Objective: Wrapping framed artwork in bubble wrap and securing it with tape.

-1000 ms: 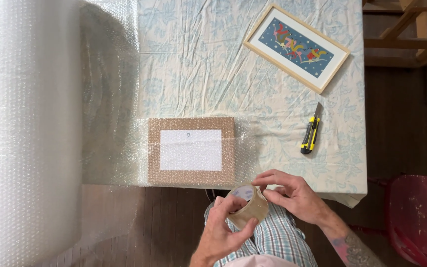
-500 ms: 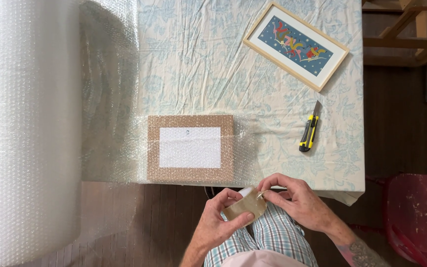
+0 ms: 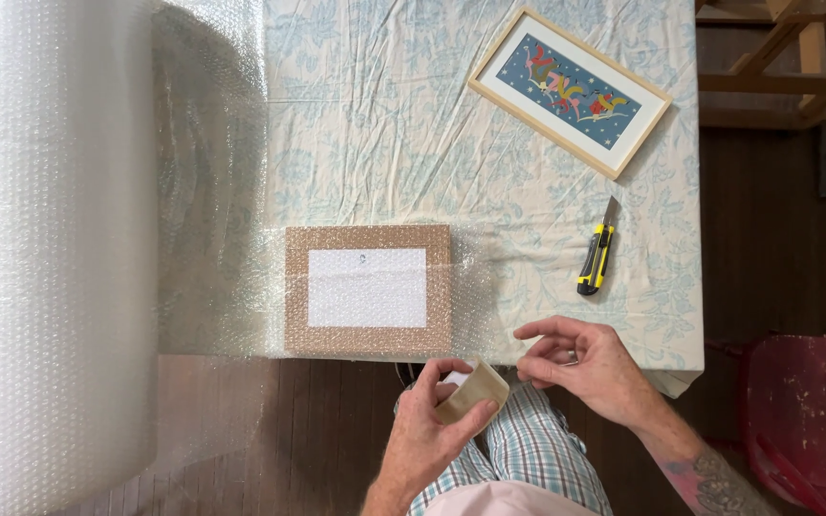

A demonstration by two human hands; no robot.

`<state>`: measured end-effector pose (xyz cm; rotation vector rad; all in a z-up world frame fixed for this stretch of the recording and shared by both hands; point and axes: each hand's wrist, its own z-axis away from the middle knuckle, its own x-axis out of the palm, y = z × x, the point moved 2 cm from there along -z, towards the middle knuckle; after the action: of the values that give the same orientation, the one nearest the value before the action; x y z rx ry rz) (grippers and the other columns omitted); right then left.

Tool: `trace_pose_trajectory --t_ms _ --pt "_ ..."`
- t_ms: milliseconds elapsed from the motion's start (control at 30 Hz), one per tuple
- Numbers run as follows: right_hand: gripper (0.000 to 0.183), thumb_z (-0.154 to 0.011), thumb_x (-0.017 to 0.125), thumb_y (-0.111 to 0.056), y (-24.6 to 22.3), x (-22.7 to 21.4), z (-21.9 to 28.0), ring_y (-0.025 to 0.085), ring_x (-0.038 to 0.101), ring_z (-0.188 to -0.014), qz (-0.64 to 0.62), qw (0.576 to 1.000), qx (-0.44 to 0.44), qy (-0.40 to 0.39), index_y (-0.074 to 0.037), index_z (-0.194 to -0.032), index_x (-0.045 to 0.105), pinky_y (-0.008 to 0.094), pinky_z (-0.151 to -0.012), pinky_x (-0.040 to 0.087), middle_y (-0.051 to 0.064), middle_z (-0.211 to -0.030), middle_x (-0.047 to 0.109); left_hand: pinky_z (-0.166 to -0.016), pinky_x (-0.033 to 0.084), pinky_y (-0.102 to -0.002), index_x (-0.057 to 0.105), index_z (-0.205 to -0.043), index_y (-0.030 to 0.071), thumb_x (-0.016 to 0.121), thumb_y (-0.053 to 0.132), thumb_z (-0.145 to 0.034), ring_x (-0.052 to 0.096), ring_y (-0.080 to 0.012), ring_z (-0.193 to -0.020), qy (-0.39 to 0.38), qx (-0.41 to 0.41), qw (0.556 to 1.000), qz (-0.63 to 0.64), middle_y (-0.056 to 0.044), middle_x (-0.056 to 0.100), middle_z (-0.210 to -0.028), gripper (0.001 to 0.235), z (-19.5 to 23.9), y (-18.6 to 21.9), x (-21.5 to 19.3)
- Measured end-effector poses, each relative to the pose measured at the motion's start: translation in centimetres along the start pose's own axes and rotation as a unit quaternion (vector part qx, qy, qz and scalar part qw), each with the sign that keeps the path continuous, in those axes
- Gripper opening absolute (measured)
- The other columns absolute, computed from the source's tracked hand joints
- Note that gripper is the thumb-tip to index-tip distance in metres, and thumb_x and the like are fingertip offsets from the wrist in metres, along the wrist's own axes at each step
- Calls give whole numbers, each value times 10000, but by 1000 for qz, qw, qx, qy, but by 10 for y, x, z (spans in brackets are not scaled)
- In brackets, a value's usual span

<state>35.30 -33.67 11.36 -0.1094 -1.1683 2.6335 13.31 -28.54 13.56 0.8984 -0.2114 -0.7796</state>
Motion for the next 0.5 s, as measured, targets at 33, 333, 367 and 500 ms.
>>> trace_pose_trajectory --t_ms 33,333,367,500 --pt "265 -800 833 64 -4 1 0 226 750 -656 11 1000 20 21 60 -1065 817 303 -645 631 208 -740 798 -532 511 -238 620 -1278 234 780 393 -811 631 -100 -584 -3 -36 999 9 -26 817 -792 518 0 2 1" --pt "71 -786 896 -58 -18 0 -4 112 677 -625 149 988 -1 39 -14 -841 895 229 -625 569 59 -691 812 -652 613 -199 604 -1448 259 733 391 -863 818 -70 -682 -9 -30 999 -25 -10 842 -813 614 -6 -9 12" --pt "71 -786 896 -58 -13 -3 -7 112 677 -625 149 988 1 37 -14 -841 895 229 -625 569 59 -691 812 -652 613 -199 604 -1448 259 733 391 -863 818 -70 -682 -8 -33 999 -25 -10 842 -813 614 -6 -11 13" --pt "62 -784 866 -9 -3 -22 -17 158 766 -679 140 990 -22 28 -3 -845 871 253 -683 630 103 -749 842 -758 676 -245 551 -1469 219 731 437 -886 810 -101 -654 -22 0 996 -90 -72 824 -840 648 -22 -21 25"
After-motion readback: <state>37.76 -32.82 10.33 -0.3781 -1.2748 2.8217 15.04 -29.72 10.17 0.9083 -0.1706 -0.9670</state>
